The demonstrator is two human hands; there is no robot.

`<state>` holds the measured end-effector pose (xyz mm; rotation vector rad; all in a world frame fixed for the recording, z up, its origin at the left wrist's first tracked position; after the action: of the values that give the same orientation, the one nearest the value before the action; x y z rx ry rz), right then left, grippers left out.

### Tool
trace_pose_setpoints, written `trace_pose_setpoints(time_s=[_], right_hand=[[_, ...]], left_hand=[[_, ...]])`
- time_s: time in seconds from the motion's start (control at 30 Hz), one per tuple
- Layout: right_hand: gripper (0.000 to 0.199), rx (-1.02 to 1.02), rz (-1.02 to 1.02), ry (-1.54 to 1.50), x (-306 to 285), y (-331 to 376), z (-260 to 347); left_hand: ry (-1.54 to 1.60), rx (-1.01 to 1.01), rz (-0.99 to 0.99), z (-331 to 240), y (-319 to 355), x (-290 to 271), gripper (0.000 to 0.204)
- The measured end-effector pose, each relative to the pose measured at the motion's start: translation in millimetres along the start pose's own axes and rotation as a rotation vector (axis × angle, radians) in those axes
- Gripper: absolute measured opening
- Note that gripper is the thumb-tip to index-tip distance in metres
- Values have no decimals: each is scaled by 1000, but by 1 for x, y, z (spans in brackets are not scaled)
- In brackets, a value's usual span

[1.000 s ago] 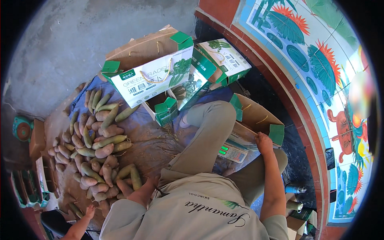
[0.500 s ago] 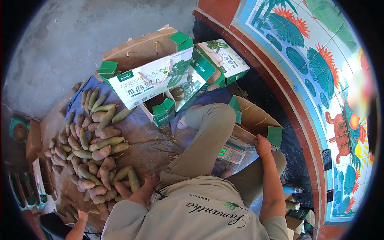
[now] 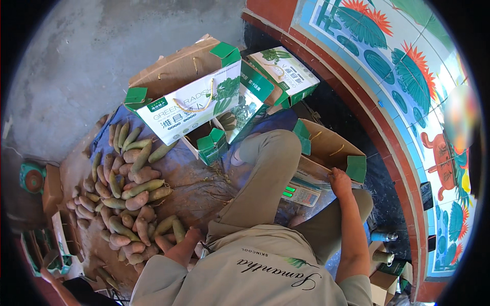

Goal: Packaging and weighing yams into cardboard boxes for distribution.

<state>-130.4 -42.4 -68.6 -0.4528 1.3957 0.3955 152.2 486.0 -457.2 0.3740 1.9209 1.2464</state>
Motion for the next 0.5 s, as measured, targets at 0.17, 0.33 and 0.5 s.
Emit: trace_pose_setpoints(time_s=[0.17,0.33,0.5], right_hand=[[13,-24,-49,18,-1,0,2],[19,-15,-32,11,1,0,-3],[17,-12,-48,-20,0,-1,-3]], left_hand=[[31,33,-85,-23,-9,-29,64],[61,90,-183,7,25,-12,63],[106,150,-280,-17,27,-86,61]])
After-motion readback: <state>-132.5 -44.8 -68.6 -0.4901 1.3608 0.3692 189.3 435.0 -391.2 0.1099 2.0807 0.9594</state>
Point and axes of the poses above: each hand's wrist, its own y-axis away from the middle knuckle, its own x-axis out of the palm, z = x × y, the point moved 10 cm from there along -y, towards the middle knuckle, and after that the axes turned 11 degrees about x, right-handed, at the moved point
